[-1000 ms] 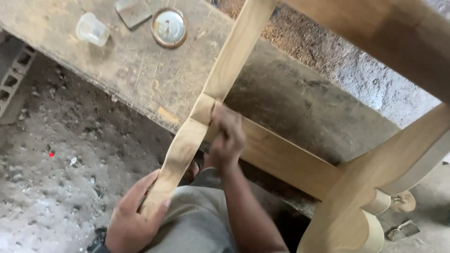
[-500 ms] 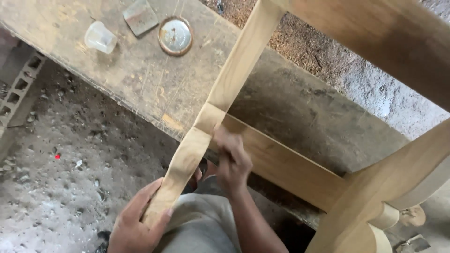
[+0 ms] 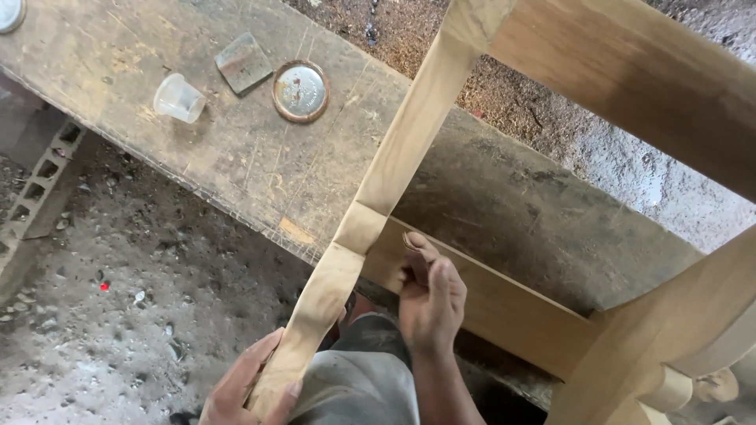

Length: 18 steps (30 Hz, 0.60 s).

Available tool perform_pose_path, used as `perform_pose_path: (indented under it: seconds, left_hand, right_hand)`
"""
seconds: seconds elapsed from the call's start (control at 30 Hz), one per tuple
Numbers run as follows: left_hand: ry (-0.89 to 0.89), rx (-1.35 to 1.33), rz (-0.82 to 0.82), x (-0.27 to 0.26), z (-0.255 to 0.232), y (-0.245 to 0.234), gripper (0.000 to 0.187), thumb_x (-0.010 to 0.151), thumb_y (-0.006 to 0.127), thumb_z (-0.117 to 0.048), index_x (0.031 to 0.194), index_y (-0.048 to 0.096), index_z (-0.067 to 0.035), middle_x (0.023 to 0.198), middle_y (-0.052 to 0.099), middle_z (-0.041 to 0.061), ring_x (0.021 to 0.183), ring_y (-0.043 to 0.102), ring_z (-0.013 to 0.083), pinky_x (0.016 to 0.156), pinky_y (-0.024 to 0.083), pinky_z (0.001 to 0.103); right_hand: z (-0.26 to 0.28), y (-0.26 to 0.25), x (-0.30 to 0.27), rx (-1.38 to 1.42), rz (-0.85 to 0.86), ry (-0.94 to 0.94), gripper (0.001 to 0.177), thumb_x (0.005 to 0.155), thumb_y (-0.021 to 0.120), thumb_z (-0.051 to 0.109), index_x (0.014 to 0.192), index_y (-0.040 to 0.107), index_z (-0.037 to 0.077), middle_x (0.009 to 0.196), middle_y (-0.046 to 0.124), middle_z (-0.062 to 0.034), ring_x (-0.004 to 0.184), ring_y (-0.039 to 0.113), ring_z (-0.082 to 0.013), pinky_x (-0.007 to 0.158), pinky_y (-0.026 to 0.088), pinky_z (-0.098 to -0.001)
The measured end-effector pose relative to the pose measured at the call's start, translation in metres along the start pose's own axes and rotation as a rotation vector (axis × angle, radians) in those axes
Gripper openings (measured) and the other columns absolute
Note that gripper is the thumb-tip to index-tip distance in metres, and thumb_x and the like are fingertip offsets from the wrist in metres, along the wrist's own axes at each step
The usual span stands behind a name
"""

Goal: Sanding the surfaces and edges of a wooden furniture frame using a piece of sandpaper.

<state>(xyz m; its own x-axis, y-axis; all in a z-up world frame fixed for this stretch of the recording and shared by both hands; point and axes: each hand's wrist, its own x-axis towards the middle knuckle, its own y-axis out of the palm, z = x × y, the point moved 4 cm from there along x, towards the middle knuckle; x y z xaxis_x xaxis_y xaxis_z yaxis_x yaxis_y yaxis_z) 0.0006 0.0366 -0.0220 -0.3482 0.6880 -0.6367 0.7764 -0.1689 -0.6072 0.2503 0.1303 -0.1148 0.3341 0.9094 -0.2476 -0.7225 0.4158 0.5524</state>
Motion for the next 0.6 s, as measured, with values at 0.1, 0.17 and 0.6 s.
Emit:
perform_pose_path:
  seconds: [0.1, 0.17, 0.6]
  left_hand:
    - [0.081, 0.012, -0.038, 0.000, 0.003, 0.000, 0.068, 0.064, 0.083, -0.041, 0.129, 0.073, -0.027, 0.131, 0.079, -0.009, 0.118, 0.075, 0.0075, 0.092, 0.060, 0.026]
    - [0.147, 0.025, 0.022, 0.001, 0.001, -0.001, 0.068, 0.069, 0.080, -0.038, 0.134, 0.069, -0.025, 0.137, 0.074, -0.007, 0.128, 0.069, 0.0090, 0.102, 0.055, 0.030]
    - [0.157, 0.032, 0.076, 0.006, -0.009, -0.004, 0.062, 0.072, 0.078, -0.042, 0.131, 0.071, -0.026, 0.128, 0.080, -0.008, 0.117, 0.074, 0.0059, 0.094, 0.055, 0.025]
  right_hand:
    - [-0.001, 0.017, 0.012, 0.041, -0.013, -0.029, 0.019, 0.103, 0.066, 0.018, 0.107, 0.072, 0.001, 0.126, 0.068, -0.0200, 0.120, 0.066, -0.0305, 0.112, 0.050, -0.0435]
    - [0.005, 0.038, 0.021, -0.089, -0.130, -0.012, 0.049, 0.085, 0.071, -0.016, 0.131, 0.062, 0.000, 0.116, 0.067, -0.0139, 0.105, 0.065, -0.0220, 0.094, 0.061, -0.0348]
    - [0.005, 0.055, 0.032, -0.678, -0.189, 0.054, 0.038, 0.094, 0.070, 0.019, 0.070, 0.042, 0.015, 0.056, 0.048, 0.0023, 0.049, 0.045, -0.0079, 0.044, 0.037, -0.0278]
